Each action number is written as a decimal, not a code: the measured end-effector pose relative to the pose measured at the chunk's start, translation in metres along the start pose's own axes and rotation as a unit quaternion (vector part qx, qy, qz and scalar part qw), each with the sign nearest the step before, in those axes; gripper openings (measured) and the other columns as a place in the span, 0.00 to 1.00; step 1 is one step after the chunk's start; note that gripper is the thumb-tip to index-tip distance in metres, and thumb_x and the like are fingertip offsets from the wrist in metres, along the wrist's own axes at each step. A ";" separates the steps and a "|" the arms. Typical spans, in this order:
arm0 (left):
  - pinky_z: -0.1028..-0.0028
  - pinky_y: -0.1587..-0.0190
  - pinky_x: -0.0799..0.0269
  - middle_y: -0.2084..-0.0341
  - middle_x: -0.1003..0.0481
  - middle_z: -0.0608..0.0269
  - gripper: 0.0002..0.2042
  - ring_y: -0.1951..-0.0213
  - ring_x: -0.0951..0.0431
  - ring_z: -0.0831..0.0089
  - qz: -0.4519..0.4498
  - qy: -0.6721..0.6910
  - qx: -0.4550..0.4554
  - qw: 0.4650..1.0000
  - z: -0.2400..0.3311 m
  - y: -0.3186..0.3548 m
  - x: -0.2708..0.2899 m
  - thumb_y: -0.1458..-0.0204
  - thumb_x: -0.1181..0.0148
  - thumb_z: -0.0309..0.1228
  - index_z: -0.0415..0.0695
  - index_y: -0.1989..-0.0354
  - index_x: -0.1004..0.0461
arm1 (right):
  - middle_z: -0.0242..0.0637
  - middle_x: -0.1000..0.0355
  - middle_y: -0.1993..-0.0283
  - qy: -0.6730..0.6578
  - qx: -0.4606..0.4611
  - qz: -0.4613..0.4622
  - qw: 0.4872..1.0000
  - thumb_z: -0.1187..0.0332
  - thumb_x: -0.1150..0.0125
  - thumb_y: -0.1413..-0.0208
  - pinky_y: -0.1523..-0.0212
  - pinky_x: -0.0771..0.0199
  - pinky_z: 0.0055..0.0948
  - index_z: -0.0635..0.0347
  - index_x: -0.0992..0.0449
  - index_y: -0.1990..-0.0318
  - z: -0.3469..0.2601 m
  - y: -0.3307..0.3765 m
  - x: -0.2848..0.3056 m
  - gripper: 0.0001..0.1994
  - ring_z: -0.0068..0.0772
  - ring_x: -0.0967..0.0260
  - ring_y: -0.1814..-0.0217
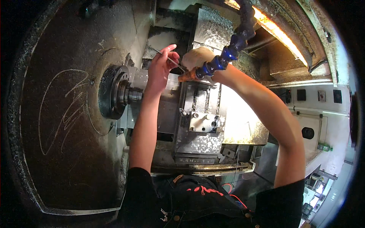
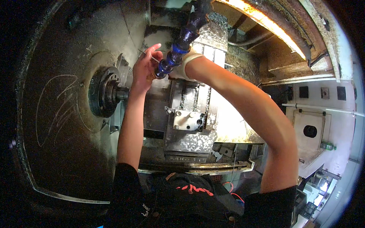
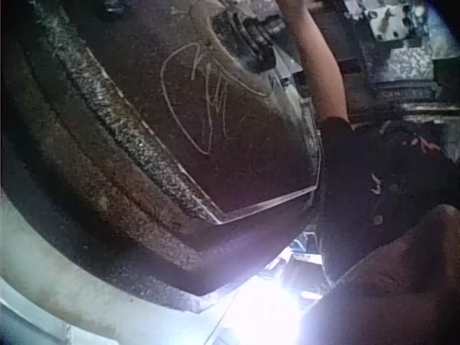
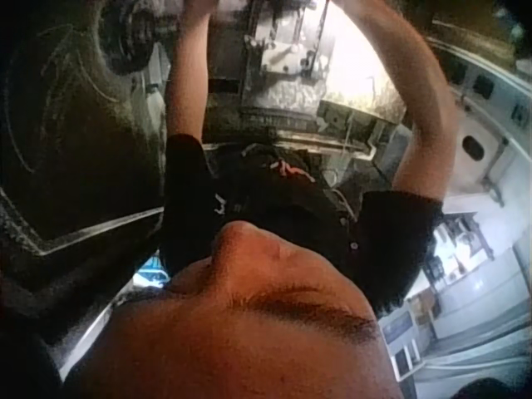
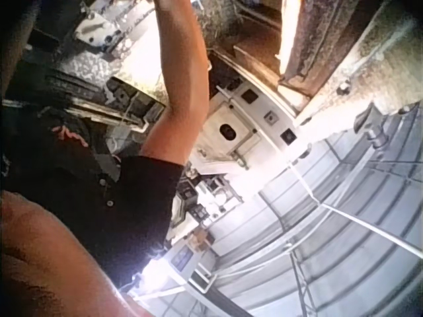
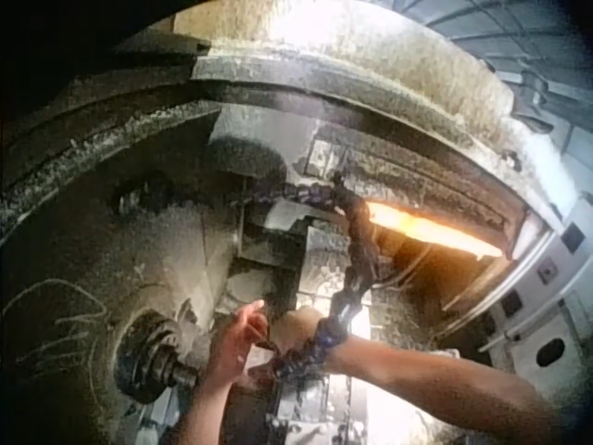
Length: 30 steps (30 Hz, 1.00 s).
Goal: The person uses a screwdriver to tighten and adjust components on a metalworking machine. They repeatedly insert the screwdriver into a small slot, turn it, and reposition the tool to secure parts of the machine's fixture.
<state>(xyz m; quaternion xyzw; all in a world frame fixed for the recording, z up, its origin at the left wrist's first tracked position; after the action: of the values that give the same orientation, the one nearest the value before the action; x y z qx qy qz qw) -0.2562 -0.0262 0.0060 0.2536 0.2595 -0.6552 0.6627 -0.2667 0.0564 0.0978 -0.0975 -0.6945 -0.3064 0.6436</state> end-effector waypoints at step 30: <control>0.72 0.67 0.36 0.81 0.35 0.68 0.14 0.76 0.35 0.73 -0.030 0.426 -0.118 0.897 -0.018 -0.013 0.014 0.44 0.54 0.41 0.44 0.76 0.33 | 0.34 0.27 0.69 -0.073 0.138 0.041 0.987 0.65 0.42 0.60 0.65 0.29 0.33 0.51 0.24 0.70 0.014 -0.014 -0.034 0.07 0.37 0.29 0.64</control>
<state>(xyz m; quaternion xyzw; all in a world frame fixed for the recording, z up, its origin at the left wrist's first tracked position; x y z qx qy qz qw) -0.2696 -0.0241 -0.0166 0.4201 0.5998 -0.4686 0.4941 -0.2805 0.0611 0.0615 -0.0584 -0.7705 -0.1733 0.6107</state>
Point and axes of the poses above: each hand's wrist, its own y-axis away from the middle knuckle, its own x-axis out of the back of the hand, z = x × y, the point moved 7 cm from there along -y, towards the middle knuckle
